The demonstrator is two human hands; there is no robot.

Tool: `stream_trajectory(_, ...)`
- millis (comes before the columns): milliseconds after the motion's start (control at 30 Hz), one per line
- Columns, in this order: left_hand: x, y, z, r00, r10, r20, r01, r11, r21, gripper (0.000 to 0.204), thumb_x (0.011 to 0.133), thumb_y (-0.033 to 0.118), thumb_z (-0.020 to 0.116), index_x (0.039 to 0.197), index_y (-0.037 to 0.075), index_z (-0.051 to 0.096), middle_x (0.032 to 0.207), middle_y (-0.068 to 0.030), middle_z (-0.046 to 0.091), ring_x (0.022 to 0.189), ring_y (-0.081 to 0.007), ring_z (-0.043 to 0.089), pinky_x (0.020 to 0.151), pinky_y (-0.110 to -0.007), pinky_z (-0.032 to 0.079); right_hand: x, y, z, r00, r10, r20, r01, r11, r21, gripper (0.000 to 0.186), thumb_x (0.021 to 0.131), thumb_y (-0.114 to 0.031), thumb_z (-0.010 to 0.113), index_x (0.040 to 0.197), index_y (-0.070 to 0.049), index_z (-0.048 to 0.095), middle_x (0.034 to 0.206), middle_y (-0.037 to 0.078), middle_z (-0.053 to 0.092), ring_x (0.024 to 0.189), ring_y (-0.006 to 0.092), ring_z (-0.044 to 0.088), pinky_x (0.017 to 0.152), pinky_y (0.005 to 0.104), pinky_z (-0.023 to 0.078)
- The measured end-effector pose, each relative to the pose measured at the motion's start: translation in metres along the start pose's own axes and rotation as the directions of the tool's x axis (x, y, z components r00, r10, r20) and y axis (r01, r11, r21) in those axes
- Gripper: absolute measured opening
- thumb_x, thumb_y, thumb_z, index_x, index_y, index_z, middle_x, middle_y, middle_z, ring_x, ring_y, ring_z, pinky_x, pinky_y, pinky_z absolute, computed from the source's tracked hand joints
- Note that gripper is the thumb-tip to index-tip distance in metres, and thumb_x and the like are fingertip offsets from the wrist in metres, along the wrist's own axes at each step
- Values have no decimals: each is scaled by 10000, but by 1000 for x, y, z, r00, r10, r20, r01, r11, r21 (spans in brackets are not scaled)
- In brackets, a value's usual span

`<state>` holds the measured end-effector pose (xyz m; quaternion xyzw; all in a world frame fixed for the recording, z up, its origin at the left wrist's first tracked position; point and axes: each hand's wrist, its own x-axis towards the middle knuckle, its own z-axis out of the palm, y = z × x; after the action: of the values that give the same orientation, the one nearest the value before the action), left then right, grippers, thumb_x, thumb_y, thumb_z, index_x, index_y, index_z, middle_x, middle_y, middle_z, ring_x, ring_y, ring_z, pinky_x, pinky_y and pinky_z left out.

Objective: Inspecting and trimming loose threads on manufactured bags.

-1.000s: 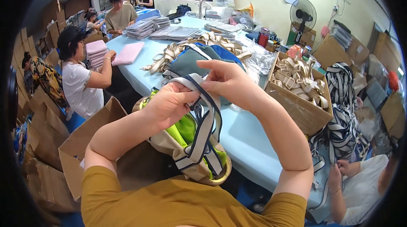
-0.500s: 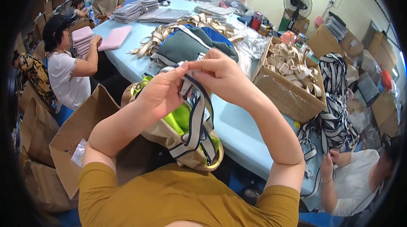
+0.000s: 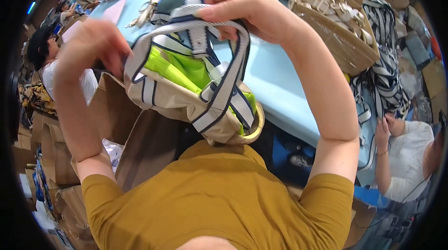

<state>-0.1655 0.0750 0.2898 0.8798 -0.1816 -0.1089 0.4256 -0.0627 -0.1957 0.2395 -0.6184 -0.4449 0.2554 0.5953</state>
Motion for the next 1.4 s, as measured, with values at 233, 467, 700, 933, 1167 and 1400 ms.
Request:
stream_trajectory(233, 57, -57, -17, 959, 258, 116, -194, 898, -394, 450, 878, 458, 461, 892, 32, 606, 834, -25, 617, 726, -86, 576, 670, -224, 447, 20, -43, 33, 995, 67, 68, -71, 995, 64, 170, 790, -147, 593, 844, 15, 590, 587, 11, 505, 481, 69, 472, 450, 161, 373)
stream_trajectory(467, 115, -33, -10, 460, 780, 425, 152, 402, -903, 229, 921, 225, 431, 801, 58, 533, 488, 16, 474, 403, -100, 474, 405, -218, 393, 17, -35, 4, 944, -228, -241, 77, 858, -508, 350, 861, -315, 528, 1058, -27, 505, 947, 74, 527, 917, 160, 501, 730, 277, 411)
stream_trajectory(700, 70, 4, -11, 830, 499, 250, 191, 166, -967, 165, 909, 196, 479, 795, 79, 501, 482, 52, 469, 372, 5, 417, 368, -139, 341, -140, 30, 93, 825, -81, -560, -499, 360, -788, 404, 806, -406, 558, 789, -2, 557, 728, 143, 541, 663, 289, 554, 593, 357, 444)
stream_trajectory(933, 41, 28, -43, 999, 10, -42, -41, 487, -872, 276, 911, 284, 456, 714, 97, 502, 472, 62, 449, 368, -22, 405, 381, -185, 319, -106, 194, 96, 764, -52, -643, -532, 513, -673, 389, 807, -377, 559, 961, -24, 508, 898, 169, 548, 792, 352, 561, 673, 407, 462)
stream_trajectory(1167, 15, 27, -64, 996, 60, 58, 31, 373, -927, 381, 901, 382, 439, 615, 136, 494, 502, 58, 482, 381, -39, 421, 433, -220, 315, -16, 224, 104, 847, 27, -531, -416, 656, -630, 331, 815, -318, 548, 985, -33, 542, 944, 179, 588, 841, 359, 562, 714, 389, 464)
stream_trajectory(1400, -92, -97, -214, 849, -62, -524, -79, 967, -243, 284, 905, 325, 486, 809, 79, 588, 514, 79, 380, 400, 2, 281, 400, -168, 206, -91, 77, 37, 965, -113, -239, 102, 993, -59, 275, 687, -159, 585, 894, 18, 622, 695, 44, 602, 606, 46, 544, 531, 184, 443)
